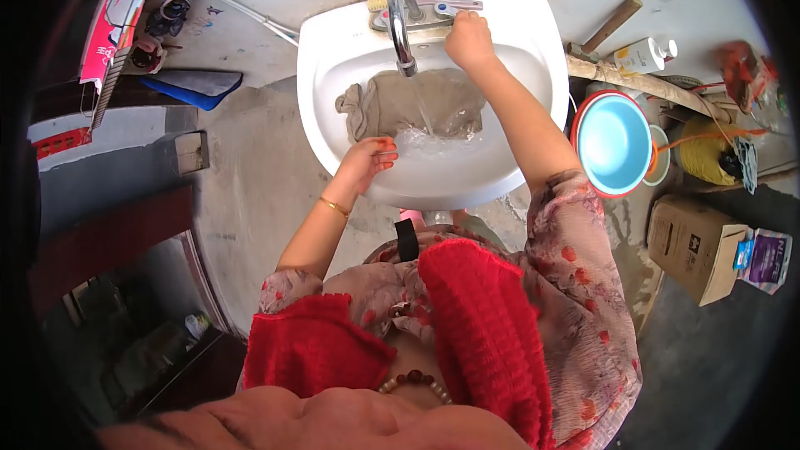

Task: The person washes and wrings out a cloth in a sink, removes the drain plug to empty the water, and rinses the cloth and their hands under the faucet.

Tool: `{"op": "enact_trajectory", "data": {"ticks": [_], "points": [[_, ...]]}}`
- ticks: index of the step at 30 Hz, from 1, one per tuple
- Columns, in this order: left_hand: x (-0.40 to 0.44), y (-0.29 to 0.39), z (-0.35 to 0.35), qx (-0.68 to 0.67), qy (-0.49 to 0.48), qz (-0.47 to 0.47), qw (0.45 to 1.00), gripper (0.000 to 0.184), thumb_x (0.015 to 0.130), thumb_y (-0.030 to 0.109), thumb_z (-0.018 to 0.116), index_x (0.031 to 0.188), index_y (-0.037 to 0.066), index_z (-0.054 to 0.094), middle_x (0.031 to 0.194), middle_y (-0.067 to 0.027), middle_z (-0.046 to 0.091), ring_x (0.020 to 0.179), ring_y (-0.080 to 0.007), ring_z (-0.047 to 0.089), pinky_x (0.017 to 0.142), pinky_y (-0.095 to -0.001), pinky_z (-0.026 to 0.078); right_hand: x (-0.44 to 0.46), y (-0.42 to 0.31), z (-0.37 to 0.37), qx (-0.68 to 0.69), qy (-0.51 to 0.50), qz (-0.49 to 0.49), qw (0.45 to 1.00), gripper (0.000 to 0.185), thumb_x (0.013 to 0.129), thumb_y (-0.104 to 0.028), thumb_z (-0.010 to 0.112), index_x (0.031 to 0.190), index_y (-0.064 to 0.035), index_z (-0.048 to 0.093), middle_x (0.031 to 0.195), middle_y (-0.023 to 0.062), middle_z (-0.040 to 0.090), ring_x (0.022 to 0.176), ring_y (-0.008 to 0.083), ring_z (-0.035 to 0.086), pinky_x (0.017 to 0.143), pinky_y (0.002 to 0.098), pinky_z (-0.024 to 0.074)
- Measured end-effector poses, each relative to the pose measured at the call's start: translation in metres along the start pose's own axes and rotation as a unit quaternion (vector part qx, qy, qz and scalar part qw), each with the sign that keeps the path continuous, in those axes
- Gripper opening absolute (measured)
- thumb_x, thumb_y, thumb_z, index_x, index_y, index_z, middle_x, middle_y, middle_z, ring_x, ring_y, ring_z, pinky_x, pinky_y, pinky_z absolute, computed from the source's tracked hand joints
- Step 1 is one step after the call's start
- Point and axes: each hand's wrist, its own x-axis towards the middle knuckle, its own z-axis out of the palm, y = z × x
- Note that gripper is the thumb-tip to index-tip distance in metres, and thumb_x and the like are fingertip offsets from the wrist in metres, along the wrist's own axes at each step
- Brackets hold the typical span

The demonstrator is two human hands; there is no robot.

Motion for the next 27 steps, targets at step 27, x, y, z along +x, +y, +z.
{"op": "enact_trajectory", "data": {"ticks": [27], "points": [[0.106, -0.024, 0.082, -0.313, -0.014, 0.006, 0.95, 0.041, 0.09, 0.045, 0.048, 0.118, 0.014, 0.048, 0.111, -0.0127, 0.056, 0.105, -0.0322, 0.052, 0.088, -0.0483, 0.043, -0.138, -0.005, 0.129, 0.331, -0.128, 0.19, 0.916, 0.036, 0.081, -0.013, 0.052, 0.117, -0.007, 0.057, 0.116, 0.021, 0.055, 0.11, 0.0338, 0.052, 0.095, 0.0412, 0.0414]]}}
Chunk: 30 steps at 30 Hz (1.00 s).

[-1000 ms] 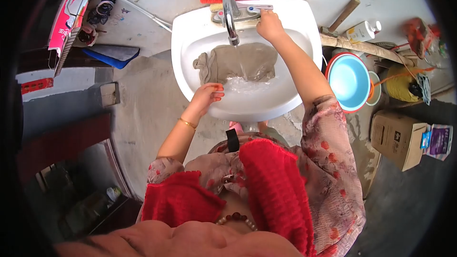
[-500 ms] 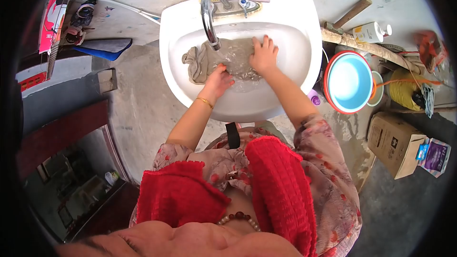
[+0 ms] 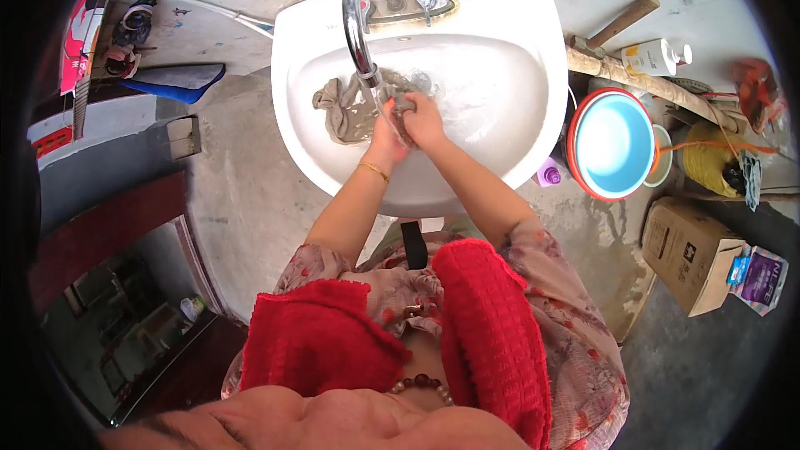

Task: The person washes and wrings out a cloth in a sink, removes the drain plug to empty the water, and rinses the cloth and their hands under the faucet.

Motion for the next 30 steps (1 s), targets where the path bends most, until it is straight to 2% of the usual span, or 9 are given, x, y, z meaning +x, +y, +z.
{"op": "enact_trajectory", "data": {"ticks": [7, 9, 11, 14, 17, 19, 21, 29, 30], "points": [[0.034, 0.012, -0.046, -0.193, -0.052, -0.078, 0.977, 0.034, 0.089, 0.041, 0.051, 0.101, 0.009, 0.054, 0.098, -0.0098, 0.061, 0.086, -0.0226, 0.059, 0.076, -0.0396, 0.051, -0.052, -0.076, -0.006, -0.132, -0.059, -0.26, 0.955, 0.012, 0.082, -0.015, 0.054, 0.09, -0.0071, 0.058, 0.087, 0.0159, 0.063, 0.085, 0.0356, 0.061, 0.071, 0.0447, 0.0489], [0.063, -0.018, -0.06, 0.182, -0.072, 0.25, 0.948, 0.035, 0.089, 0.036, 0.05, 0.108, 0.007, 0.054, 0.096, -0.0091, 0.061, 0.089, -0.0235, 0.06, 0.08, -0.0394, 0.051, -0.044, -0.088, -0.011, -0.223, -0.061, -0.194, 0.953, 0.014, 0.084, -0.02, 0.053, 0.09, -0.0076, 0.058, 0.087, 0.0165, 0.065, 0.084, 0.0361, 0.062, 0.07, 0.0456, 0.0489], [-0.009, 0.001, 0.019, -0.155, -0.007, -0.028, 0.987, 0.026, 0.092, 0.031, 0.045, 0.107, 0.012, 0.055, 0.096, -0.0063, 0.062, 0.092, -0.0238, 0.061, 0.084, -0.0406, 0.05, 0.005, -0.091, -0.025, -0.296, -0.089, -0.014, 0.951, 0.023, 0.084, -0.029, 0.055, 0.091, -0.0068, 0.057, 0.088, 0.0198, 0.065, 0.086, 0.0379, 0.062, 0.072, 0.0474, 0.0491], [0.005, 0.007, 0.007, -0.105, 0.047, -0.016, 0.993, 0.024, 0.094, 0.027, 0.042, 0.106, 0.012, 0.055, 0.099, -0.0063, 0.061, 0.093, -0.0249, 0.061, 0.084, -0.0408, 0.05, 0.015, -0.058, -0.01, -0.217, 0.014, -0.048, 0.975, 0.022, 0.087, -0.028, 0.053, 0.094, -0.0083, 0.058, 0.082, 0.0186, 0.066, 0.081, 0.0388, 0.063, 0.073, 0.0464, 0.0496], [0.064, -0.01, -0.084, -0.142, -0.369, 0.031, 0.918, 0.026, 0.095, 0.027, 0.04, 0.111, 0.012, 0.055, 0.1, -0.0052, 0.061, 0.094, -0.0232, 0.061, 0.081, -0.0399, 0.051, -0.037, -0.082, 0.015, -0.138, 0.023, -0.155, 0.978, 0.021, 0.088, -0.024, 0.047, 0.102, -0.015, 0.059, 0.087, 0.0167, 0.066, 0.081, 0.0384, 0.063, 0.071, 0.0461, 0.0494], [0.078, -0.025, -0.099, 0.137, -0.232, 0.17, 0.948, 0.026, 0.096, 0.028, 0.04, 0.111, 0.013, 0.055, 0.1, -0.0043, 0.062, 0.093, -0.0212, 0.06, 0.079, -0.0392, 0.051, -0.031, -0.073, 0.018, -0.161, 0.012, -0.142, 0.977, 0.021, 0.088, -0.022, 0.047, 0.104, -0.0163, 0.059, 0.088, 0.0159, 0.066, 0.081, 0.0382, 0.063, 0.072, 0.0458, 0.0493], [0.027, -0.017, -0.029, 0.007, 0.044, 0.052, 0.998, 0.025, 0.096, 0.03, 0.04, 0.112, 0.017, 0.055, 0.101, -0.0024, 0.062, 0.092, -0.0169, 0.06, 0.077, -0.0382, 0.051, -0.001, -0.056, 0.009, -0.2, 0.018, -0.061, 0.978, 0.022, 0.087, -0.021, 0.047, 0.105, -0.0167, 0.059, 0.087, 0.015, 0.066, 0.081, 0.0371, 0.063, 0.073, 0.0455, 0.049], [0.021, 0.011, -0.059, -0.096, -0.25, -0.033, 0.963, 0.024, 0.094, 0.037, 0.043, 0.103, 0.019, 0.056, 0.096, -0.001, 0.061, 0.082, -0.0173, 0.06, 0.067, -0.0319, 0.049, -0.031, -0.064, 0.022, -0.07, 0.03, -0.102, 0.992, 0.025, 0.09, -0.019, 0.044, 0.106, -0.0084, 0.06, 0.096, 0.0175, 0.065, 0.094, 0.0345, 0.062, 0.08, 0.043, 0.0482], [0.019, 0.002, -0.057, -0.035, -0.14, -0.038, 0.989, 0.024, 0.094, 0.038, 0.043, 0.102, 0.019, 0.056, 0.096, -0.0012, 0.06, 0.08, -0.0176, 0.06, 0.066, -0.0313, 0.049, -0.029, -0.054, 0.025, -0.073, 0.029, -0.103, 0.992, 0.025, 0.09, -0.019, 0.044, 0.107, -0.0082, 0.06, 0.097, 0.0172, 0.065, 0.095, 0.0342, 0.062, 0.08, 0.0429, 0.0482]]}}
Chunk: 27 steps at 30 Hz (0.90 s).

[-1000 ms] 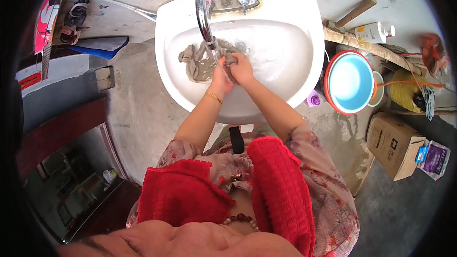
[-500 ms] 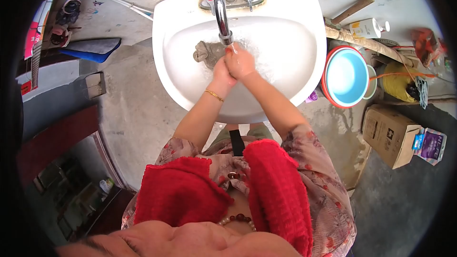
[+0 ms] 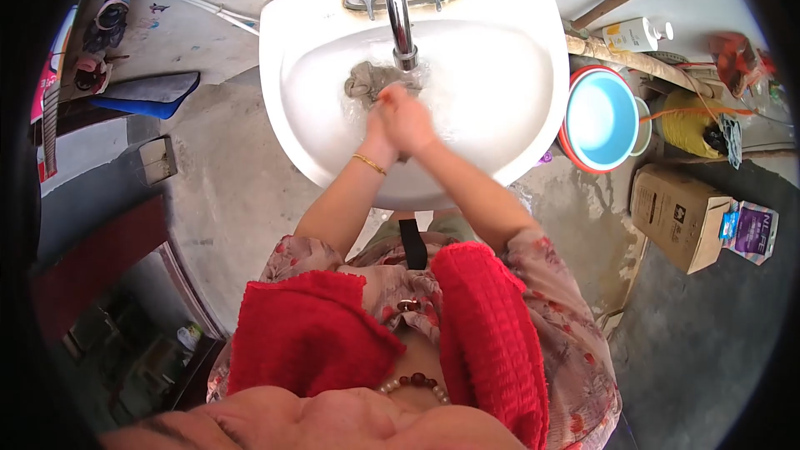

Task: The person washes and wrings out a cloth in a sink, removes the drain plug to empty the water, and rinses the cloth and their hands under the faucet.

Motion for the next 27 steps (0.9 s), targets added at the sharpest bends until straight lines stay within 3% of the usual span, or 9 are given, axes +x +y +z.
{"op": "enact_trajectory", "data": {"ticks": [2, 6, 8, 12, 14, 18, 21, 23, 27], "points": [[-0.017, -0.001, 0.059, 0.117, 0.222, -0.007, 0.968, 0.023, 0.093, 0.038, 0.044, 0.1, 0.019, 0.055, 0.096, -0.0015, 0.058, 0.077, -0.0181, 0.06, 0.063, -0.0302, 0.049, 0.037, 0.036, -0.031, -0.208, -0.002, 0.092, 0.974, 0.025, 0.091, -0.022, 0.045, 0.103, -0.0066, 0.061, 0.093, 0.0199, 0.066, 0.091, 0.0346, 0.063, 0.079, 0.0446, 0.0491], [-0.016, -0.004, 0.053, 0.257, 0.186, -0.062, 0.946, 0.029, 0.089, 0.026, 0.054, 0.111, 0.009, 0.05, 0.1, -0.0078, 0.059, 0.076, -0.0202, 0.059, 0.059, -0.0341, 0.051, 0.052, 0.066, -0.078, -0.469, 0.027, -0.004, 0.883, 0.031, 0.082, -0.017, 0.051, 0.109, -0.0016, 0.053, 0.096, 0.0183, 0.063, 0.089, 0.0341, 0.061, 0.078, 0.0455, 0.0478], [-0.02, -0.003, 0.045, 0.355, 0.166, -0.103, 0.914, 0.035, 0.087, 0.022, 0.055, 0.117, 0.007, 0.047, 0.103, -0.0094, 0.056, 0.075, -0.0212, 0.059, 0.06, -0.0354, 0.052, 0.048, 0.06, -0.073, -0.507, 0.099, 0.01, 0.856, 0.039, 0.082, -0.018, 0.052, 0.116, -0.0015, 0.053, 0.105, 0.0176, 0.059, 0.098, 0.0319, 0.057, 0.086, 0.0445, 0.0434], [-0.035, 0.004, 0.037, 0.471, 0.155, -0.117, 0.86, 0.043, 0.084, 0.017, 0.055, 0.124, 0.005, 0.045, 0.107, -0.0102, 0.05, 0.08, -0.0224, 0.058, 0.063, -0.0352, 0.052, 0.025, 0.032, -0.03, -0.38, -0.104, -0.043, 0.918, 0.041, 0.082, -0.02, 0.053, 0.121, -0.0096, 0.054, 0.112, 0.0185, 0.054, 0.103, 0.0329, 0.055, 0.09, 0.0465, 0.041], [-0.027, 0.013, 0.004, 0.515, 0.196, -0.077, 0.831, 0.043, 0.085, 0.018, 0.055, 0.124, 0.004, 0.044, 0.108, -0.0094, 0.051, 0.083, -0.0219, 0.058, 0.065, -0.0364, 0.052, 0.008, 0.047, -0.009, -0.38, -0.13, -0.146, 0.904, 0.04, 0.082, -0.021, 0.054, 0.121, -0.0143, 0.055, 0.115, 0.0191, 0.052, 0.103, 0.0336, 0.055, 0.087, 0.0464, 0.0436], [-0.015, 0.014, -0.027, 0.629, 0.406, 0.202, 0.632, 0.041, 0.085, 0.019, 0.054, 0.122, 0.003, 0.046, 0.107, -0.0083, 0.055, 0.091, -0.0216, 0.056, 0.075, -0.0394, 0.05, 0.024, 0.045, -0.031, -0.351, -0.139, 0.069, 0.923, 0.041, 0.082, -0.023, 0.057, 0.123, -0.0183, 0.054, 0.12, 0.0192, 0.051, 0.108, 0.0335, 0.054, 0.088, 0.0468, 0.0446], [-0.018, 0.035, 0.011, 0.29, 0.263, 0.102, 0.914, 0.036, 0.087, 0.023, 0.054, 0.118, 0.005, 0.049, 0.106, -0.0091, 0.056, 0.099, -0.0237, 0.054, 0.084, -0.04, 0.046, 0.02, 0.069, 0.015, -0.213, -0.02, 0.005, 0.977, 0.041, 0.077, -0.015, 0.056, 0.118, -0.0096, 0.055, 0.107, 0.0208, 0.057, 0.1, 0.032, 0.058, 0.084, 0.0405, 0.0469], [0.0, 0.04, 0.012, 0.148, 0.212, 0.011, 0.966, 0.041, 0.087, 0.028, 0.054, 0.12, 0.004, 0.047, 0.106, -0.0093, 0.056, 0.089, -0.0234, 0.054, 0.076, -0.0351, 0.046, 0.018, 0.046, 0.019, 0.133, -0.083, 0.118, 0.981, 0.033, 0.075, -0.016, 0.053, 0.106, -0.0025, 0.056, 0.096, 0.0241, 0.057, 0.091, 0.0343, 0.06, 0.08, 0.0394, 0.0467], [-0.009, 0.06, 0.031, 0.083, 0.176, -0.11, 0.975, 0.035, 0.09, 0.034, 0.052, 0.11, 0.005, 0.052, 0.099, -0.01, 0.06, 0.083, -0.0246, 0.058, 0.076, -0.0375, 0.049, -0.015, -0.012, 0.004, 0.051, -0.084, 0.012, 0.995, 0.027, 0.077, -0.022, 0.055, 0.097, -0.0045, 0.056, 0.096, 0.0212, 0.059, 0.087, 0.0347, 0.06, 0.075, 0.041, 0.0469]]}}
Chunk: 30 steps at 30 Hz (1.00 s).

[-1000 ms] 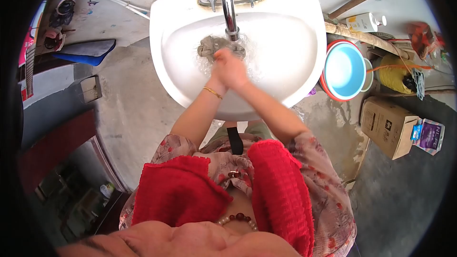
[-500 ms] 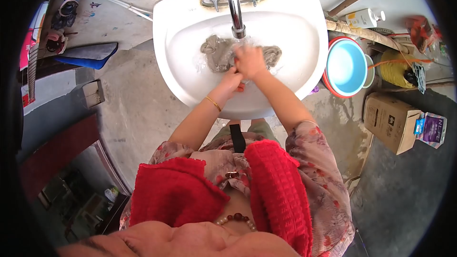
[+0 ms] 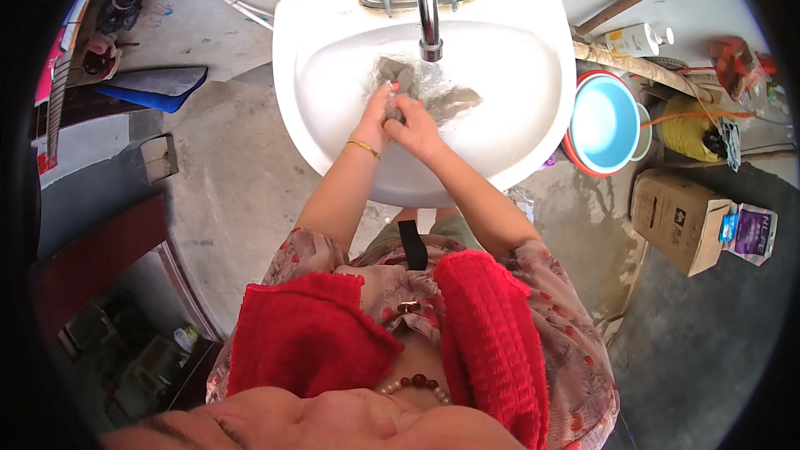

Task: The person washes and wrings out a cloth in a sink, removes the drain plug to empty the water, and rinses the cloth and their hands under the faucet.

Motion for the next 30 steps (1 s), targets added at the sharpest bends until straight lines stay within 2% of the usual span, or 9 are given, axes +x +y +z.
{"op": "enact_trajectory", "data": {"ticks": [5, 8, 11, 14, 21, 23, 24, 27, 30], "points": [[0.004, -0.029, -0.008, -0.113, -0.119, 0.011, 0.986, 0.035, 0.091, 0.036, 0.049, 0.106, 0.006, 0.057, 0.094, -0.0095, 0.062, 0.087, -0.0261, 0.06, 0.08, -0.0406, 0.049, -0.004, -0.009, -0.004, -0.187, 0.089, -0.096, 0.974, 0.02, 0.081, -0.025, 0.054, 0.088, -0.0094, 0.063, 0.085, 0.016, 0.066, 0.076, 0.0349, 0.063, 0.067, 0.0443, 0.0501], [-0.01, -0.061, 0.039, -0.148, 0.055, 0.136, 0.978, 0.03, 0.092, 0.034, 0.046, 0.099, 0.007, 0.058, 0.094, -0.009, 0.063, 0.086, -0.0243, 0.06, 0.08, -0.0401, 0.05, 0.032, 0.023, -0.034, -0.236, 0.111, 0.034, 0.965, 0.023, 0.085, -0.027, 0.051, 0.081, -0.0077, 0.063, 0.08, 0.0196, 0.064, 0.075, 0.0387, 0.062, 0.067, 0.045, 0.0505], [0.002, -0.048, 0.03, -0.089, -0.008, 0.153, 0.984, 0.029, 0.095, 0.032, 0.042, 0.101, 0.008, 0.057, 0.097, -0.0089, 0.062, 0.089, -0.023, 0.06, 0.079, -0.0402, 0.051, 0.029, 0.012, -0.025, -0.231, 0.126, 0.036, 0.964, 0.026, 0.088, -0.027, 0.049, 0.08, -0.0053, 0.061, 0.076, 0.0216, 0.063, 0.076, 0.0406, 0.061, 0.068, 0.0465, 0.0494], [-0.007, -0.021, 0.006, -0.058, -0.14, 0.039, 0.988, 0.029, 0.095, 0.03, 0.04, 0.102, 0.008, 0.057, 0.099, -0.0076, 0.062, 0.093, -0.0207, 0.06, 0.078, -0.0403, 0.051, 0.002, -0.012, -0.005, -0.196, 0.108, -0.027, 0.974, 0.03, 0.09, -0.029, 0.045, 0.082, -0.0043, 0.06, 0.076, 0.0228, 0.063, 0.076, 0.0421, 0.061, 0.069, 0.0492, 0.0482], [-0.032, -0.053, 0.051, -0.078, 0.051, 0.132, 0.987, 0.028, 0.095, 0.026, 0.037, 0.103, 0.008, 0.056, 0.102, -0.0075, 0.062, 0.091, -0.0216, 0.061, 0.079, -0.0372, 0.051, 0.031, 0.018, -0.034, -0.235, 0.109, 0.081, 0.962, 0.03, 0.089, -0.027, 0.045, 0.088, -0.0066, 0.066, 0.089, 0.0208, 0.066, 0.085, 0.0387, 0.063, 0.075, 0.0471, 0.0501], [0.033, -0.043, -0.011, 0.096, -0.114, 0.196, 0.969, 0.028, 0.095, 0.025, 0.037, 0.104, 0.008, 0.056, 0.105, -0.0071, 0.062, 0.092, -0.0213, 0.061, 0.079, -0.0364, 0.051, 0.019, 0.007, -0.015, -0.328, 0.089, -0.008, 0.94, 0.03, 0.09, -0.027, 0.044, 0.089, -0.0072, 0.067, 0.091, 0.021, 0.066, 0.087, 0.0384, 0.063, 0.076, 0.0475, 0.0499], [0.056, -0.043, -0.033, 0.182, -0.192, 0.219, 0.939, 0.027, 0.095, 0.025, 0.037, 0.105, 0.008, 0.056, 0.106, -0.0068, 0.062, 0.092, -0.0212, 0.061, 0.079, -0.0361, 0.051, 0.001, -0.03, -0.008, -0.179, 0.109, 0.03, 0.977, 0.031, 0.091, -0.028, 0.043, 0.091, -0.0075, 0.067, 0.091, 0.0209, 0.066, 0.087, 0.0397, 0.062, 0.076, 0.0479, 0.0495], [0.015, -0.037, 0.01, -0.07, -0.014, 0.137, 0.988, 0.027, 0.094, 0.023, 0.04, 0.107, 0.007, 0.056, 0.106, -0.0072, 0.062, 0.094, -0.0217, 0.06, 0.082, -0.0371, 0.05, 0.017, -0.008, -0.017, -0.237, 0.042, 0.071, 0.968, 0.032, 0.091, -0.029, 0.043, 0.091, -0.0052, 0.065, 0.09, 0.023, 0.065, 0.087, 0.0413, 0.062, 0.077, 0.0486, 0.0487], [-0.016, -0.018, 0.045, 0.078, 0.031, 0.226, 0.97, 0.025, 0.091, 0.029, 0.051, 0.102, 0.008, 0.057, 0.092, -0.0049, 0.059, 0.085, -0.0173, 0.056, 0.077, -0.0314, 0.047, 0.048, 0.029, -0.069, -0.212, 0.141, 0.072, 0.964, 0.03, 0.094, -0.03, 0.041, 0.099, -0.0022, 0.052, 0.082, 0.0286, 0.063, 0.081, 0.045, 0.061, 0.075, 0.052, 0.0471]]}}
